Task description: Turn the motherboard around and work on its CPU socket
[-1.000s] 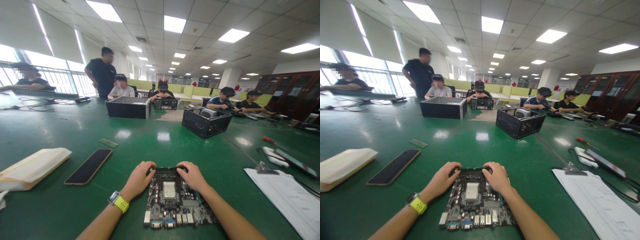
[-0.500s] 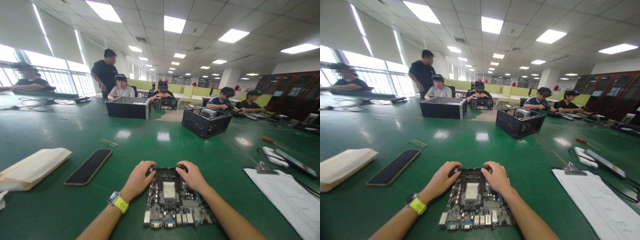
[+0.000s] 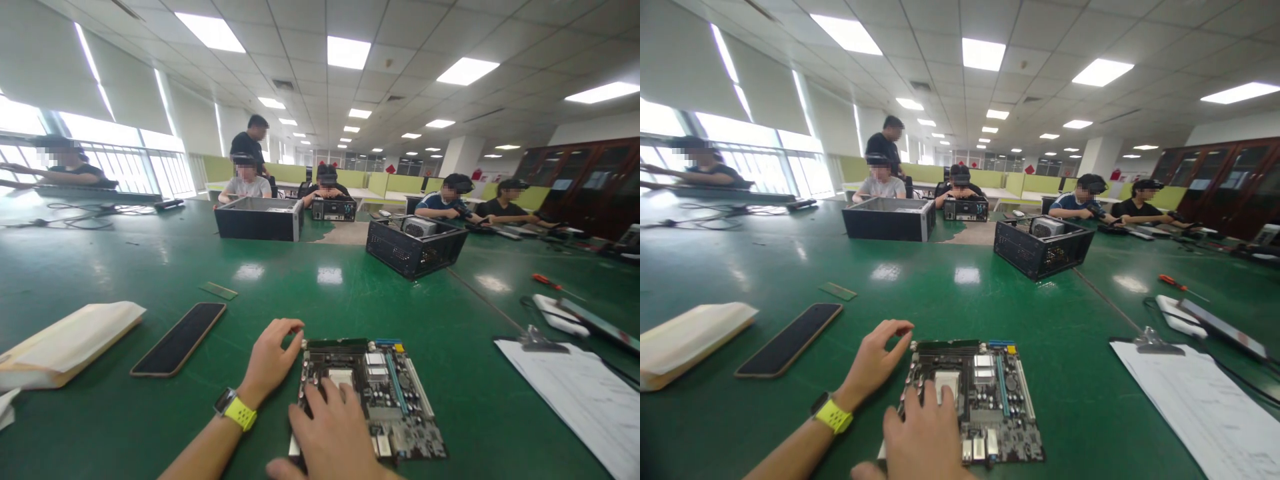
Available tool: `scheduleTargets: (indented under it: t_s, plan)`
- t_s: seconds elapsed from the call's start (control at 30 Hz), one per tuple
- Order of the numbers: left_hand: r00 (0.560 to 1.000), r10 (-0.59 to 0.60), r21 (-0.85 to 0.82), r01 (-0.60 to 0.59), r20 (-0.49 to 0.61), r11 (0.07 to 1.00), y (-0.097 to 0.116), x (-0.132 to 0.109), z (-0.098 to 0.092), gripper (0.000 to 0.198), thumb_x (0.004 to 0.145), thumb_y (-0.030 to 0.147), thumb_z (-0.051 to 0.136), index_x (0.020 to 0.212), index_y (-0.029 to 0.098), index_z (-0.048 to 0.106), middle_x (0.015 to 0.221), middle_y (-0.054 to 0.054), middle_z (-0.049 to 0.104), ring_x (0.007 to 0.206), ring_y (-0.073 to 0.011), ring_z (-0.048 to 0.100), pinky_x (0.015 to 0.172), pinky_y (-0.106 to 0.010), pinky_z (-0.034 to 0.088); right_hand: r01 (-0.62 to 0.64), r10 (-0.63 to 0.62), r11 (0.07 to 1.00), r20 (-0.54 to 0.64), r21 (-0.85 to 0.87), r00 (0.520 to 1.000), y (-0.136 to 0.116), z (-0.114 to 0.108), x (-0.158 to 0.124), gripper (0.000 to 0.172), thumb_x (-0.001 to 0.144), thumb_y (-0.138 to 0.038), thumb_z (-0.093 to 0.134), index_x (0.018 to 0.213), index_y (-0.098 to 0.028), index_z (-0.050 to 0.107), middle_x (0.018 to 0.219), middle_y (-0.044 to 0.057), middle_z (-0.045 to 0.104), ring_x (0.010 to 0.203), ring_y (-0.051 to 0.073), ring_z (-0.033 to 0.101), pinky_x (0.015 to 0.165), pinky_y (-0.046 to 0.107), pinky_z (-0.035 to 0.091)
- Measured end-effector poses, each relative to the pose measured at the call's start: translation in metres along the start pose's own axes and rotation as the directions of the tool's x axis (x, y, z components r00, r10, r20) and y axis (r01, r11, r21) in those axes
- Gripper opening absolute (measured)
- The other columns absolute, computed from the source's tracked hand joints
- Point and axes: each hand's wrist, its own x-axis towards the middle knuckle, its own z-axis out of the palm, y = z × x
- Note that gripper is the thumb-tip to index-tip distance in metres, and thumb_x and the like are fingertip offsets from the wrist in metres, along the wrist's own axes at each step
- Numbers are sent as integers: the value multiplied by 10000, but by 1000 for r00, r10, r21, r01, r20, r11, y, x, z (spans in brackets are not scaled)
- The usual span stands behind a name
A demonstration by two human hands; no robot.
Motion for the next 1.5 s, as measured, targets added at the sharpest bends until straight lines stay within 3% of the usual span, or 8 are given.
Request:
scheduleTargets:
  t_s: [0.3, 0.4, 0.53, 0.73, 1.0, 1.2, 1.33, 1.5]
  plan:
    - [1000, -9, -8, 9, -2, 1000, -1, -1, -2, 164, 858, 290, 502, 919, 195, 621, 846, -38, 645, 799, -187, 603, 759, -317, 489, 48, -48, 999, -2, 22, 999, 35, 2, 5, 363, 778, -535, 525, 955, -242, 644, 1090, 52, 627, 1051, 283, 504, 891, 453, 381]
    - [1000, -14, -5, 14, 6, 1000, 1, -1, -3, 167, 855, 288, 502, 912, 194, 628, 839, -37, 648, 789, -185, 604, 752, -318, 489, -32, 32, 999, -46, -10, 998, 80, -12, 11, 346, 836, -500, 476, 1075, -297, 622, 1212, 16, 587, 1152, 261, 450, 976, 433, 309]
    - [1000, -14, -4, 14, 10, 1000, 2, -1, -3, 166, 851, 286, 503, 894, 196, 636, 829, -34, 656, 781, -181, 605, 745, -313, 489, -352, 335, 928, -134, -126, 933, 165, -29, 21, 567, 814, -554, 489, 1288, -242, 491, 1338, 72, 490, 1233, 290, 389, 985, 428, 310]
    - [999, 6, 6, -7, 39, 1000, 2, -2, -3, 171, 862, 291, 487, 865, 203, 634, 822, -26, 662, 770, -174, 603, 741, -316, 490, -604, 567, 781, -227, -159, 792, 240, -35, 15, 415, 886, -469, 377, 1078, -222, 650, 1289, 109, 524, 1118, 294, 497, 857, 414, 405]
    - [997, 30, -11, -29, 73, 1000, 7, 0, -2, 160, 854, 273, 495, 859, 216, 644, 820, -12, 668, 765, -170, 605, 731, -308, 495, -447, 397, 887, -298, -121, 868, 201, -30, 19, 337, 837, -462, 479, 893, -241, 727, 1226, 93, 560, 1186, 314, 388, 963, 490, 301]
    - [992, 31, -2, -31, 123, 1000, 10, -1, -1, 143, 860, 262, 497, 893, 221, 630, 858, -15, 660, 813, -181, 594, 769, -323, 485, -50, 48, 999, -163, -6, 985, 114, -26, 9, 335, 823, -504, 514, 841, -240, 720, 1208, 54, 577, 1186, 260, 399, 1005, 432, 285]
    - [986, 67, -31, -63, 153, 998, 14, -1, -2, 169, 863, 269, 513, 999, 224, 603, 965, -33, 645, 920, -198, 573, 838, -351, 471, 232, -224, 969, -93, 87, 970, 72, -30, 7, 352, 816, -543, 525, 932, -257, 695, 1089, 23, 638, 1039, 201, 515, 942, 353, 355]
    - [970, 101, -38, -95, 220, 995, 15, -2, 1, 349, 819, 317, 581, 1158, 235, 555, 1154, -67, 611, 1067, -235, 538, 938, -399, 432, 4, 18, 997, -298, 73, 955, 108, -37, 28, 332, 894, -408, 442, 1067, -220, 654, 1162, 66, 620, 1096, 203, 513, 981, 372, 345]
